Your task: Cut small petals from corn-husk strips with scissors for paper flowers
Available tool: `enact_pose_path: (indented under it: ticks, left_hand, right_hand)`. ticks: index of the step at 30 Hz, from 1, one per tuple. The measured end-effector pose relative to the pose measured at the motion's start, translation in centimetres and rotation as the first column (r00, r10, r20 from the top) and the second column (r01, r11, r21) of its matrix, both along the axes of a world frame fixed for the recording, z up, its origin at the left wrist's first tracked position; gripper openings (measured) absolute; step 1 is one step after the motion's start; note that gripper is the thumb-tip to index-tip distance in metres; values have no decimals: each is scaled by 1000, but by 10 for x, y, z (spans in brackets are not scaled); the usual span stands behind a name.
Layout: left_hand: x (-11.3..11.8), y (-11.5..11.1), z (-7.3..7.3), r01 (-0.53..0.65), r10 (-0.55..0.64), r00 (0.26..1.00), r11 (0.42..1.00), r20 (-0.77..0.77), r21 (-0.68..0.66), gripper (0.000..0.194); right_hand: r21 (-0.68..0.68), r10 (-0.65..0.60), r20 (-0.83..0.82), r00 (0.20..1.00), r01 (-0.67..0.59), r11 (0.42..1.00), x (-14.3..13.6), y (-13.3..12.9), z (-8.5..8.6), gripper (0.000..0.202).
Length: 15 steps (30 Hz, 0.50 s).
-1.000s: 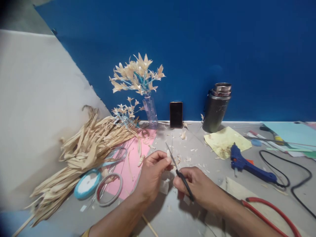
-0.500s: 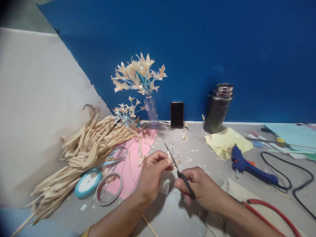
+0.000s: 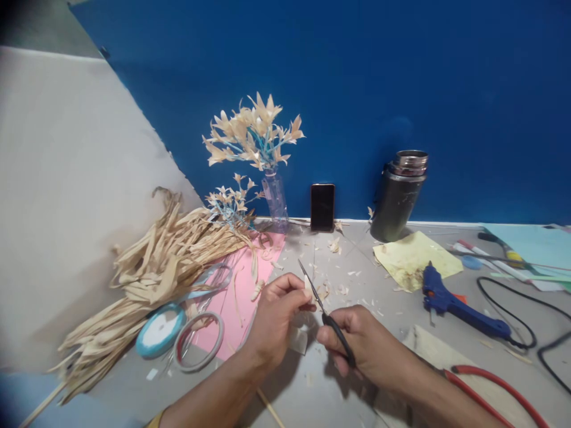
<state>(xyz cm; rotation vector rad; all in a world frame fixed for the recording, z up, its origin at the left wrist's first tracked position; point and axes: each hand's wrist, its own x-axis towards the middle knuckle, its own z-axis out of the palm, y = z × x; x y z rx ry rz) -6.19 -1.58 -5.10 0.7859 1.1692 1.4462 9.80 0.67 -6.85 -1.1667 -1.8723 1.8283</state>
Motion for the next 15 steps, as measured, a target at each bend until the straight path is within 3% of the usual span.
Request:
enact_pose_path:
  ticks: [4, 9, 13, 15]
  left_hand:
    - [0, -1, -1, 80, -80, 997, 997, 6, -3, 8]
    - [2, -2, -1, 172, -174, 984, 984, -45, -48, 1]
    - [2, -2, -2, 251, -255, 966, 965, -49, -76, 7]
    - [1, -2, -2, 304, -301, 952, 949, 49, -88, 14]
  right_hand:
    - [-19, -132, -56, 990, 132, 991, -3, 3, 6, 46]
    - [89, -381, -216, 899, 406, 909, 5, 12, 11, 30]
    - [88, -328, -234, 915, 356, 930, 11, 15, 9, 30]
    - [103, -306, -211, 928, 333, 937, 12, 14, 10, 29]
